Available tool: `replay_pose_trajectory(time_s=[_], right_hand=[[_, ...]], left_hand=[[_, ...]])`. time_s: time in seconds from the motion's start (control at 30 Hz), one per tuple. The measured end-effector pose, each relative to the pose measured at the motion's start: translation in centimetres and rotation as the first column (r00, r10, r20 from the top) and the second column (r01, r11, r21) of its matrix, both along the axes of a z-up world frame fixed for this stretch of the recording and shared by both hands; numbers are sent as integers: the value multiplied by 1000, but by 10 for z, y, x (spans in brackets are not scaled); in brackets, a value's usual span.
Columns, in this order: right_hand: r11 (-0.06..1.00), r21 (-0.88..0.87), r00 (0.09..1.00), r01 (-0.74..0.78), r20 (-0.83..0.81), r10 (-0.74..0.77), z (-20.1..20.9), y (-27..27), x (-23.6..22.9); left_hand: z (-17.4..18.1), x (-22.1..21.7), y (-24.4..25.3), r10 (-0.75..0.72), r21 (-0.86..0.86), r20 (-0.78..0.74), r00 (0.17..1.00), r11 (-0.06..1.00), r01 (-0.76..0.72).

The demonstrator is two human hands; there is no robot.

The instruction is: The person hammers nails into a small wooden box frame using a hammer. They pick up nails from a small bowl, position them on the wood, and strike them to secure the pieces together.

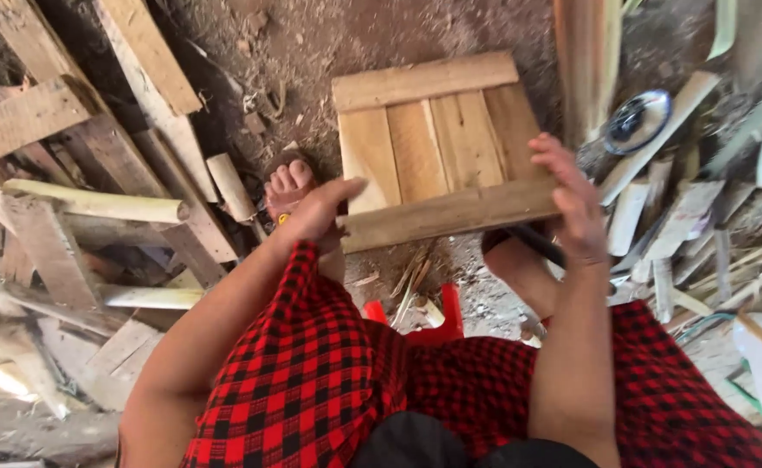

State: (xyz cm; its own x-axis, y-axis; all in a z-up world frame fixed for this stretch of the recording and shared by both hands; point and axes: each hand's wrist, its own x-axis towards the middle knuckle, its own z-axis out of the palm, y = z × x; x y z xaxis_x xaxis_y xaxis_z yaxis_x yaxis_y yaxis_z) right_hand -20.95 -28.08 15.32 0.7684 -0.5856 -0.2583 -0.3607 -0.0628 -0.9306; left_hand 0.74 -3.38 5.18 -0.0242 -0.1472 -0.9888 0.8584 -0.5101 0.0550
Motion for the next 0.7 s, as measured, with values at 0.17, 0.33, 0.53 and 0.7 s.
replay_pose_trajectory(time_s=[0.17, 0.33, 0.53, 0.7], right_hand=[[923, -289, 940, -253, -301, 164, 55, 1, 39], [771, -371, 856, -517, -205, 475, 61, 65, 127], [511, -476, 698, -716, -494, 518, 50, 54, 157], [417, -460, 621, -784, -588, 519, 64, 35, 189]], left_hand=[[-17, -7, 1, -80, -295, 53, 995, 951, 92], [-15, -8, -25, 167, -188, -141, 976, 963, -192], [142, 64, -67, 1, -366, 581, 814, 893, 260], [141, 71, -87, 78, -212, 974, 211, 637, 741]])
